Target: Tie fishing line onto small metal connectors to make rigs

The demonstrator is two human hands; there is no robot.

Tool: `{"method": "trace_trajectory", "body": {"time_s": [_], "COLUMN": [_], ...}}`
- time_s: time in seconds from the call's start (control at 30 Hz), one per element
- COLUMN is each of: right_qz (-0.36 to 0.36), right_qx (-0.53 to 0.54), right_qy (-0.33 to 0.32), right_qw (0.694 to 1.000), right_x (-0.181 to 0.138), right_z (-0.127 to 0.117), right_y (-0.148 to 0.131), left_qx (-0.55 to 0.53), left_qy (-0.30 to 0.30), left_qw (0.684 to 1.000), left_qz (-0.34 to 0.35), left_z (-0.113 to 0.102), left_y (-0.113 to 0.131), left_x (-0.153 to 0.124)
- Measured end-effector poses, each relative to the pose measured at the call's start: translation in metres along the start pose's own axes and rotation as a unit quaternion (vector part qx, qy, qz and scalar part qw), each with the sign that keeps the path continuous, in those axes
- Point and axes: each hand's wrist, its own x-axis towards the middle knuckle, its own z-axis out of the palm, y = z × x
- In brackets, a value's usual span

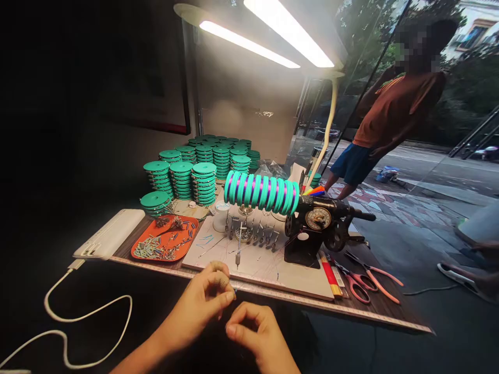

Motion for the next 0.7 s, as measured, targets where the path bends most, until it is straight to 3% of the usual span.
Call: {"method": "trace_trajectory", "body": {"time_s": [0.07, 0.13, 0.17, 0.23, 0.3, 0.37, 0.43, 0.5, 0.57, 0.6, 0.63, 0.7], "right_qz": [-0.059, -0.119, -0.117, -0.032, 0.076, 0.123, 0.136, 0.139, 0.049, -0.034, -0.153, -0.332], "right_qx": [-0.087, -0.165, -0.175, -0.154, -0.102, -0.085, -0.090, -0.093, -0.145, -0.195, -0.266, -0.389], "right_qy": [-0.038, -0.067, -0.070, -0.054, -0.093, -0.146, -0.189, -0.199, -0.146, -0.102, -0.051, -0.006], "right_qw": [0.994, 0.977, 0.975, 0.986, 0.988, 0.978, 0.968, 0.966, 0.977, 0.975, 0.950, 0.859], "right_x": [-0.001, 0.008, 0.017, 0.043, 0.072, 0.097, 0.108, 0.103, 0.085, 0.073, 0.060, 0.038], "right_z": [-0.002, -0.007, -0.010, -0.013, -0.013, -0.010, -0.007, -0.009, -0.015, -0.018, -0.022, -0.027], "right_y": [-0.022, -0.048, -0.060, -0.080, -0.090, -0.093, -0.094, -0.093, -0.087, -0.082, -0.076, -0.059], "left_qx": [0.204, 0.336, 0.378, 0.433, 0.463, 0.472, 0.448, 0.356, 0.139, -0.002, -0.128, -0.266], "left_qy": [0.057, 0.082, 0.091, 0.127, 0.162, 0.166, 0.131, 0.098, 0.070, 0.053, 0.031, -0.005], "left_qw": [0.965, 0.895, 0.857, 0.786, 0.739, 0.723, 0.750, 0.843, 0.971, 0.997, 0.989, 0.944], "left_qz": [0.154, 0.281, 0.338, 0.422, 0.462, 0.477, 0.469, 0.390, 0.183, 0.052, -0.066, -0.193], "left_z": [-0.001, -0.002, -0.002, -0.002, -0.003, -0.003, -0.003, -0.003, -0.003, -0.003, -0.003, -0.003], "left_y": [-0.003, -0.010, -0.014, -0.021, -0.026, -0.027, -0.024, -0.018, -0.011, -0.008, -0.005, -0.004], "left_x": [-0.003, -0.006, -0.007, -0.008, -0.006, -0.005, -0.004, -0.004, -0.002, 0.000, 0.002, 0.006]}}
